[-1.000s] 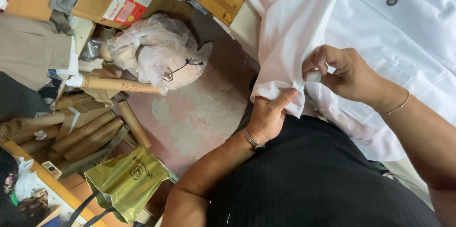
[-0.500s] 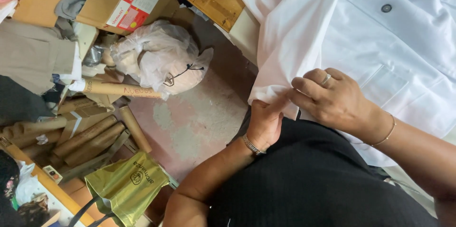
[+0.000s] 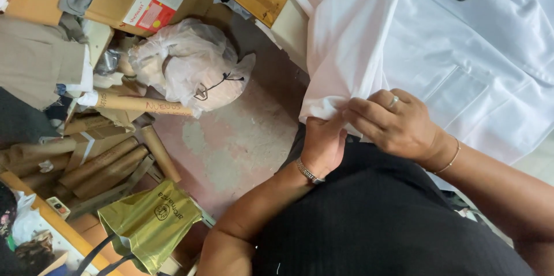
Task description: Hand-sewing buttons onto a white garment using a needle and thread.
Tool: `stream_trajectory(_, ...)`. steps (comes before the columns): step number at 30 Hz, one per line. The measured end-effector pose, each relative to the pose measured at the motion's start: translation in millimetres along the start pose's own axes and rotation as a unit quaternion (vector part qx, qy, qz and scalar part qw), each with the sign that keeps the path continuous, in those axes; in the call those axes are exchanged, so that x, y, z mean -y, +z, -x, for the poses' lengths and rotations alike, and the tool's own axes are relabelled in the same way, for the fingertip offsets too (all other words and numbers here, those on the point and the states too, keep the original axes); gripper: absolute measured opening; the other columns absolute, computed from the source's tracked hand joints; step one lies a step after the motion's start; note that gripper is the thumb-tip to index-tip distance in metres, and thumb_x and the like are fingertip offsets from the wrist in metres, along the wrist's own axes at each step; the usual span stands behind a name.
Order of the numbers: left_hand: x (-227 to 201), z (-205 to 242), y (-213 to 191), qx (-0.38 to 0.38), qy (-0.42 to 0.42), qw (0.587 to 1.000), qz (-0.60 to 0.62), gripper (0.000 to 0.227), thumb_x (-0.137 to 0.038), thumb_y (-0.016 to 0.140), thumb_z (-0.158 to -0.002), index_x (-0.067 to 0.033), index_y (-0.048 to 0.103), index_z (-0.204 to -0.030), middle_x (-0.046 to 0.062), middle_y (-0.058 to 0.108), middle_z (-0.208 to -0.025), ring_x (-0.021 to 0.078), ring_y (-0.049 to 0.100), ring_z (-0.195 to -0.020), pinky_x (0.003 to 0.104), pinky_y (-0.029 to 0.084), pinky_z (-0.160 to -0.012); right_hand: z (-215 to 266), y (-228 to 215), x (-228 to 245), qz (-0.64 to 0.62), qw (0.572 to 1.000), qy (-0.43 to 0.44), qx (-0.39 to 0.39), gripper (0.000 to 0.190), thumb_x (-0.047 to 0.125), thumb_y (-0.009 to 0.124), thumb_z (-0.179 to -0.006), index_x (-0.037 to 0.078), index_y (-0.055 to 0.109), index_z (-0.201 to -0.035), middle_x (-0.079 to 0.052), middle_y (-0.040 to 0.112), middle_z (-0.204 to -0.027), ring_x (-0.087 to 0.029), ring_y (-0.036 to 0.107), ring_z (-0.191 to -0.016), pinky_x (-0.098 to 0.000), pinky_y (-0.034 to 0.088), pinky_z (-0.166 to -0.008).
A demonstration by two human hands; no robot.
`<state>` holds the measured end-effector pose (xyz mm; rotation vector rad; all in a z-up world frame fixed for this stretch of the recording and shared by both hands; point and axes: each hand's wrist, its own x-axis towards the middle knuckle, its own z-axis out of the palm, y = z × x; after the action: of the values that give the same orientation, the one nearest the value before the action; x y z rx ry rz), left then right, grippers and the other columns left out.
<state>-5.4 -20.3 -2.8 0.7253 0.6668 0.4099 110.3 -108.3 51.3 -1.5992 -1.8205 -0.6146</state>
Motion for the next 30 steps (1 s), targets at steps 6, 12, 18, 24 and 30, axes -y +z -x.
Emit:
stream_trajectory(6, 15.2, -2.1, -17.3, -0.035, -0.027, 0.999, -0.014, 0.022, -0.005, 0.072, -0.095, 0.0115, 0.071, -0.11, 0.018, 0.075, -0.101, 0.0185, 0.068, -0.094, 0.038, 0.058, -0.087, 4.0, -8.7, 30.2, -0.143, 0.989, 0.021, -0.013, 0.02, 0.011, 0.056, -0.103, 0.005, 0.071, -0.09, -0.013, 0.068, -0.088, -0.026, 0.062, -0.063, -0.034, 0.049, -0.053)
stream_trajectory(12, 23.4, 1.1, -17.7, -0.009, -0.027, 0.998, 0.047, 0.025, -0.002, 0.069, -0.096, 0.0086, 0.067, -0.119, 0.013, 0.07, -0.108, 0.0202, 0.064, -0.106, 0.044, 0.055, -0.095, 43.9, -17.6, 40.2, -0.314, 0.932, 0.168, -0.06, 0.019, 0.013, 0.056, -0.1, 0.0, 0.068, -0.094, -0.01, 0.07, -0.079, -0.026, 0.069, -0.059, -0.0367, 0.057, -0.05)
stream_trajectory(18, -2.4, 11.4, 2.8, -0.007, -0.059, 0.998, -0.012, 0.021, -0.014, 0.071, -0.091, -0.0014, 0.07, -0.108, 0.011, 0.071, -0.106, 0.027, 0.068, -0.109, 0.038, 0.057, -0.097, 57.1, -58.5, 46.2, -0.348, 0.879, 0.323, -0.054, 0.017, -0.006, 0.051, -0.099, 0.011, 0.053, -0.105, -0.007, 0.071, -0.085, -0.02, 0.074, -0.075, -0.0317, 0.061, -0.071)
stream_trajectory(24, 6.6, 7.8, 8.4, -0.025, -0.087, 0.994, 0.062, 0.041, -0.008, 0.075, -0.085, -0.0042, 0.064, -0.125, 0.009, 0.068, -0.122, 0.0249, 0.064, -0.12, 0.036, 0.053, -0.106, 64.6, -69.4, 20.5, -0.306, 0.8, 0.515, -0.028, 0.006, -0.003, 0.046, -0.11, -0.001, 0.052, -0.11, -0.014, 0.071, -0.091, -0.022, 0.074, -0.08, -0.0287, 0.061, -0.074)
stream_trajectory(30, 25.2, 2.5, 17.8, -0.033, -0.072, 0.994, 0.077, 0.044, -0.002, 0.074, -0.084, -0.001, 0.062, -0.126, 0.013, 0.068, -0.126, 0.0253, 0.063, -0.12, 0.038, 0.05, -0.111, 98.2, -44.5, -3.9, -0.35, 0.646, 0.676, -0.057, 0.015, 0.016, 0.053, -0.11, 0.002, 0.055, -0.105, -0.015, 0.073, -0.105, -0.022, 0.07, -0.068, -0.0294, 0.058, -0.06)
